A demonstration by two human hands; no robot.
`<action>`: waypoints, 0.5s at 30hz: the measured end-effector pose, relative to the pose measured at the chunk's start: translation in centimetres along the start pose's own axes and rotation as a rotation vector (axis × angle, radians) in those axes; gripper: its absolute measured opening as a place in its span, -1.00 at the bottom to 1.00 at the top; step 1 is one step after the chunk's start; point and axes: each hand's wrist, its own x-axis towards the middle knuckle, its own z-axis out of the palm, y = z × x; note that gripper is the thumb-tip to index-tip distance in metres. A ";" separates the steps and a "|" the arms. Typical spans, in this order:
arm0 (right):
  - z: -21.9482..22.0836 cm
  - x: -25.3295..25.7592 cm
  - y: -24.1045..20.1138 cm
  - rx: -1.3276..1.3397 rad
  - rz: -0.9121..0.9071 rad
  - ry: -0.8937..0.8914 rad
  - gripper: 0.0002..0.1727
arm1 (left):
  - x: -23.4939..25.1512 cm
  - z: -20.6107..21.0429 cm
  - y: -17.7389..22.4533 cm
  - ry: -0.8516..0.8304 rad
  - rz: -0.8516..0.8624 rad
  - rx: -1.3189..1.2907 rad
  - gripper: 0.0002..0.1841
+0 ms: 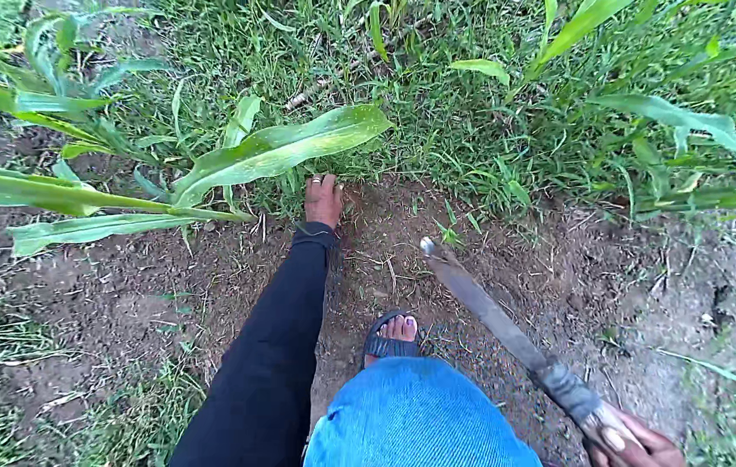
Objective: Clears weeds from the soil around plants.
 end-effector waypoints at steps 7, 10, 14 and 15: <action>16.0 20.1 0.4 0.003 0.118 -0.010 -0.50 | -1.2 1.1 1.1 0.165 -0.022 -0.018 -0.51; 15.6 17.9 0.4 0.058 0.041 -0.015 -0.46 | -1.0 3.1 1.1 0.136 0.039 0.010 -0.47; 10.4 15.3 1.2 0.052 0.023 0.008 -0.39 | 1.4 2.1 0.8 0.127 0.037 -0.110 -0.66; 7.5 14.3 2.2 0.048 0.026 0.009 -0.37 | 1.5 1.9 0.3 0.129 0.052 -0.167 -0.66</action>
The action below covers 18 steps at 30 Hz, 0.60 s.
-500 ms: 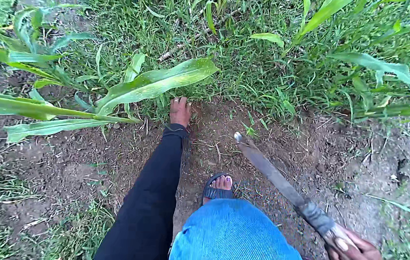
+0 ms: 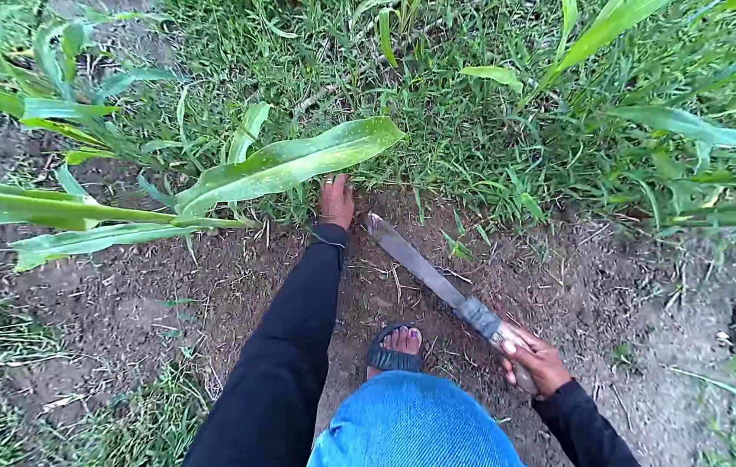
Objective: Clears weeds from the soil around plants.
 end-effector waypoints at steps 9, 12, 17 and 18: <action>4.9 5.5 -2.3 -0.075 0.090 -0.054 -0.42 | -1.5 -1.1 -0.4 -0.003 -0.086 -0.340 -0.61; 9.3 7.9 -4.3 -0.072 0.040 -0.064 -0.49 | -0.1 -1.3 -0.5 0.016 -0.088 -0.442 -0.60; 11.4 3.1 -6.7 -0.374 -0.141 -0.048 -0.28 | 0.3 0.0 1.2 0.345 -0.436 -0.834 -0.48; 12.0 1.6 -6.9 -0.534 -0.253 -0.040 -0.25 | 0.0 0.0 1.5 0.406 -0.511 -0.888 -0.46</action>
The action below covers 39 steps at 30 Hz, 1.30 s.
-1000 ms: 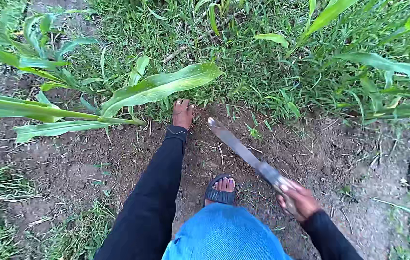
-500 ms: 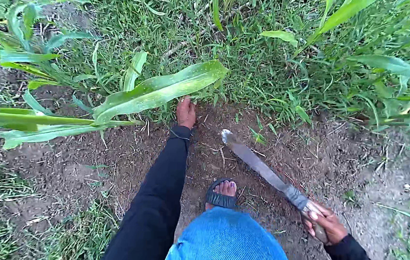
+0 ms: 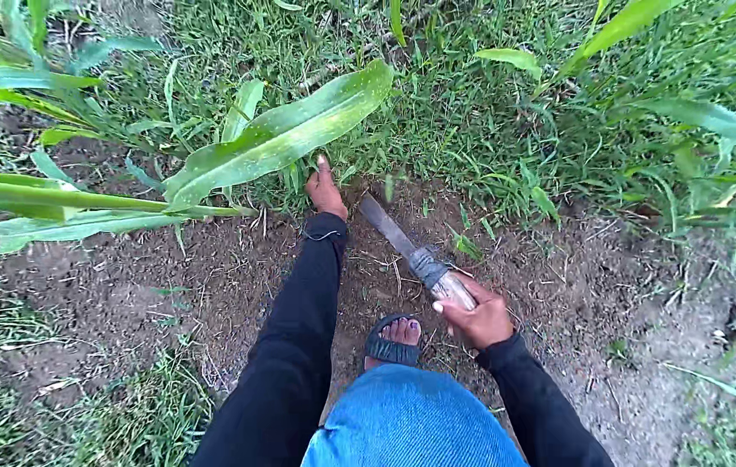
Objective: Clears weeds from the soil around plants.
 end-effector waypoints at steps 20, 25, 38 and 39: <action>-22.1 -14.3 -2.5 -0.797 -0.248 -0.036 -0.34 | -7.0 -12.1 4.9 -0.360 0.353 0.887 -0.28; -23.2 -14.8 -14.2 -1.255 -0.199 -0.093 -0.32 | -5.3 -4.6 2.1 -0.653 0.412 1.393 -0.18; -25.9 -11.7 -15.0 -1.389 -0.246 0.075 -0.37 | -1.2 -3.1 1.8 -0.750 0.239 1.458 -0.55; -25.4 -10.2 -14.0 -1.367 -0.199 0.068 -0.36 | -1.0 -3.1 1.7 -0.720 0.200 1.410 -0.56</action>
